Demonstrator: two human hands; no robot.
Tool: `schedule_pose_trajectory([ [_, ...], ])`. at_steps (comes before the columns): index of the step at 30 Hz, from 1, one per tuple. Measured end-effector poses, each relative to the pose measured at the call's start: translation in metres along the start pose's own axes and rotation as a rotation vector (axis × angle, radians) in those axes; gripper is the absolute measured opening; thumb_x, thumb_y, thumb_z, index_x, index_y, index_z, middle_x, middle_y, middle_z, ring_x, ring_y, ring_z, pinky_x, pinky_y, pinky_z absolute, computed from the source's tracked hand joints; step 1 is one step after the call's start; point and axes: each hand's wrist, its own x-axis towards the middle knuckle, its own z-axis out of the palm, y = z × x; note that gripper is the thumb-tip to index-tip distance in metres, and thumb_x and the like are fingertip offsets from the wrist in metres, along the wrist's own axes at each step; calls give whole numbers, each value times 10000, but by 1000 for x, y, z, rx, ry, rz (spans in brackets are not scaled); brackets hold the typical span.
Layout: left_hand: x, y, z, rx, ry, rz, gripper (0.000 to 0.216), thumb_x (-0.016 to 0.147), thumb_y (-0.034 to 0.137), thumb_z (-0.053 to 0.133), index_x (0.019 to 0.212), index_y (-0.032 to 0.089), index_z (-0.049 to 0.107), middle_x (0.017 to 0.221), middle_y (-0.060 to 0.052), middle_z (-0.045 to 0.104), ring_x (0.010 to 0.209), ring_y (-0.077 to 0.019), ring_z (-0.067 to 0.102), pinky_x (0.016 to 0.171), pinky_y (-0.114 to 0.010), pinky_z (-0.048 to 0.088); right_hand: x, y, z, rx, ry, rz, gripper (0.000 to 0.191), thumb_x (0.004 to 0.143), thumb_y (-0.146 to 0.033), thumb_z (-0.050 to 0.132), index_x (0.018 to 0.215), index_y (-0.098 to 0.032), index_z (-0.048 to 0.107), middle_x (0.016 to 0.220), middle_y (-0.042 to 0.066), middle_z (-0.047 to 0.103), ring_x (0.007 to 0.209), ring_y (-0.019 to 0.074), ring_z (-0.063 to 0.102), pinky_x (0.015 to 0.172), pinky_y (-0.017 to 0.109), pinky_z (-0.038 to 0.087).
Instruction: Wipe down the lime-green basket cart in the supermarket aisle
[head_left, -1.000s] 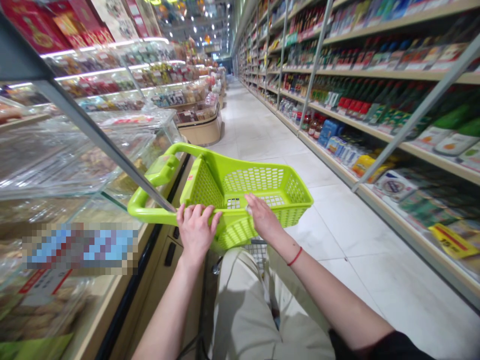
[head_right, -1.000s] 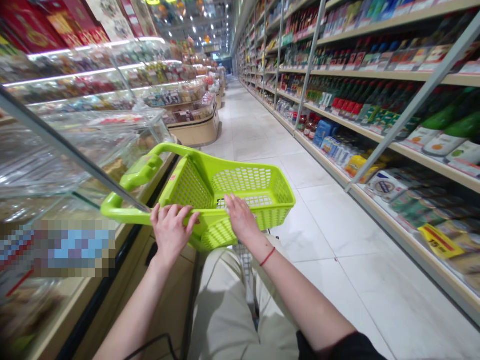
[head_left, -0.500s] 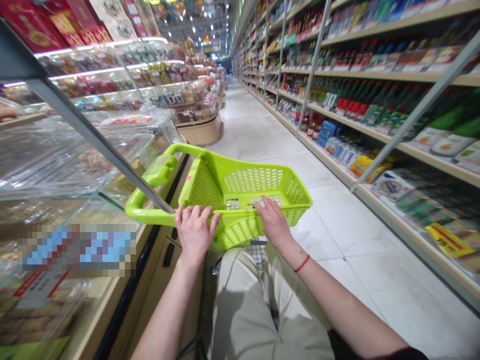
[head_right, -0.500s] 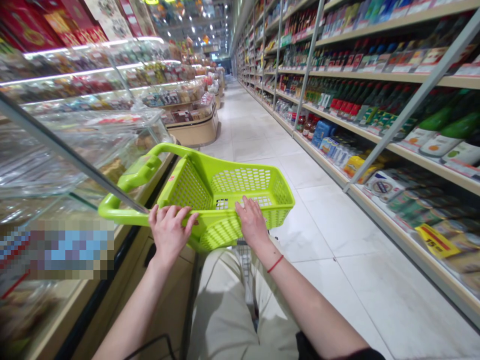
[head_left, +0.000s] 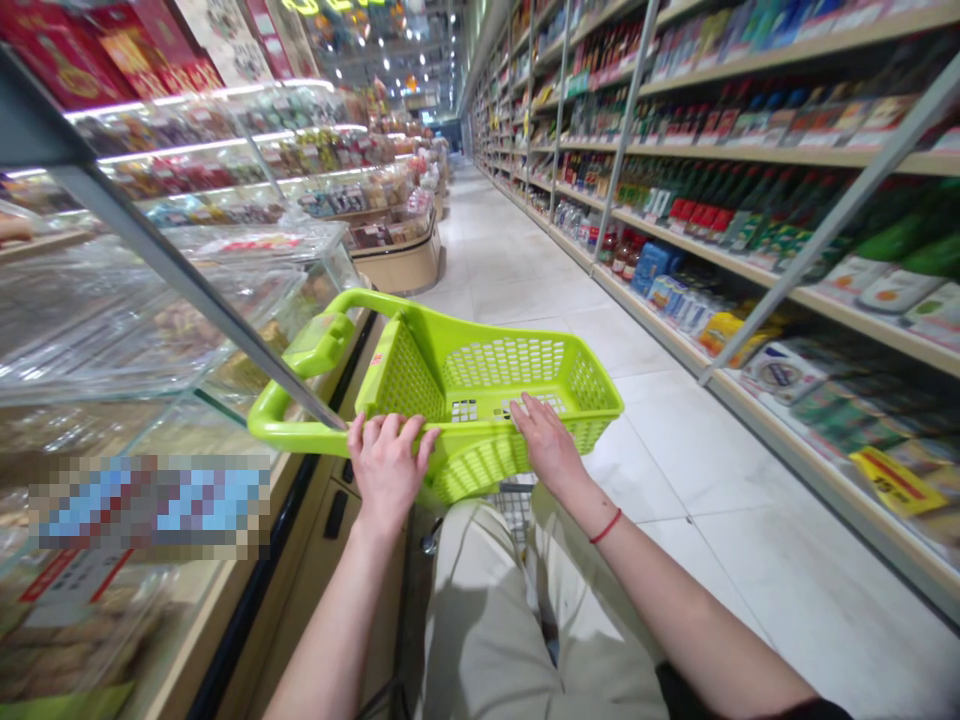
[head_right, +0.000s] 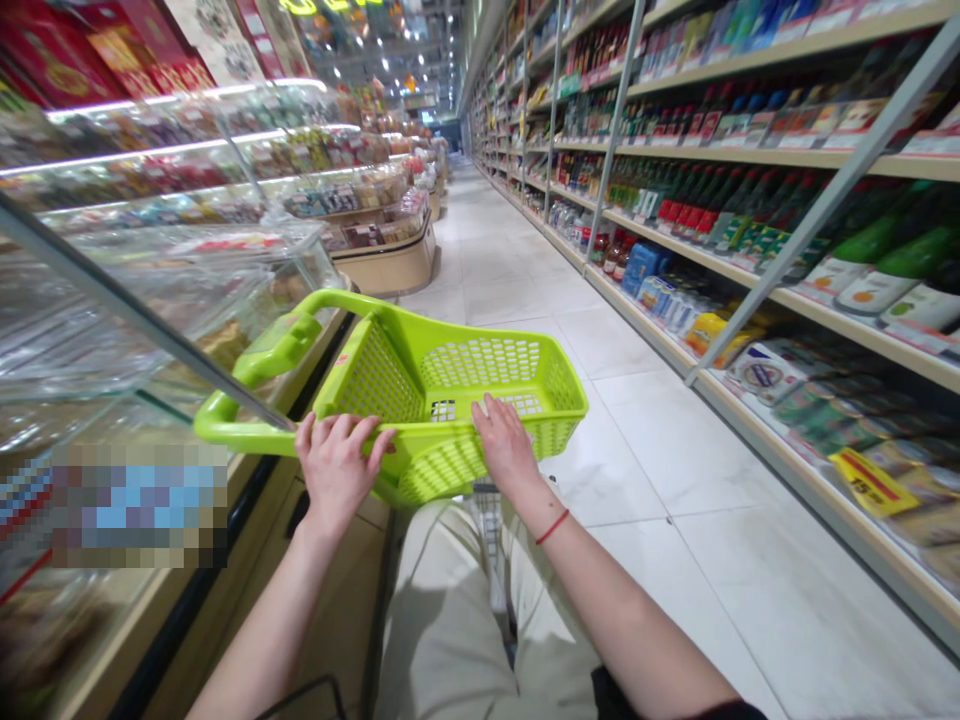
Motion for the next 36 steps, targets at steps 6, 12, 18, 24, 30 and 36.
schedule_pose_trajectory([
  [6,0,1,1,8,9,-3,235,901,431,578,986,250,700,906,-48,677,1009,-265,552,1124,-493,247,4,-15,2,38,1,19,574,842,70,399,1361,-121,556,1437,220,511,1374,269,457,1134,504,377],
  [12,0,0,1,15,7,9,239,910,438,563,985,256,698,915,-48,678,1005,-263,554,1118,-489,254,11,-32,4,63,12,-70,521,906,-6,446,1380,-194,554,1436,172,530,1354,266,483,1158,514,336],
  [18,-1,-2,1,7,3,13,218,913,401,556,1003,258,696,902,-49,670,1008,-264,550,1120,-492,249,-6,20,2,45,27,2,530,893,28,398,1357,-163,571,1421,182,541,1364,250,472,1144,507,366],
  [24,-1,-1,1,4,6,5,240,916,426,551,991,252,699,903,-49,671,1004,-263,548,1124,-490,242,-13,38,-1,9,28,94,593,828,86,381,1342,-132,580,1424,204,531,1383,279,445,1139,533,365],
  [30,0,-1,1,-2,19,5,238,911,436,555,985,263,702,896,-47,669,998,-267,552,1113,-493,245,2,-6,5,70,-1,-17,722,812,91,395,1451,-238,465,1510,152,446,1428,255,376,1141,523,365],
  [36,-2,-3,2,-19,5,9,243,909,436,554,1001,265,699,906,-56,668,1010,-275,549,1109,-503,250,-4,12,0,41,-12,-37,656,817,80,390,1415,-164,506,1479,183,477,1414,247,400,1154,500,355],
])
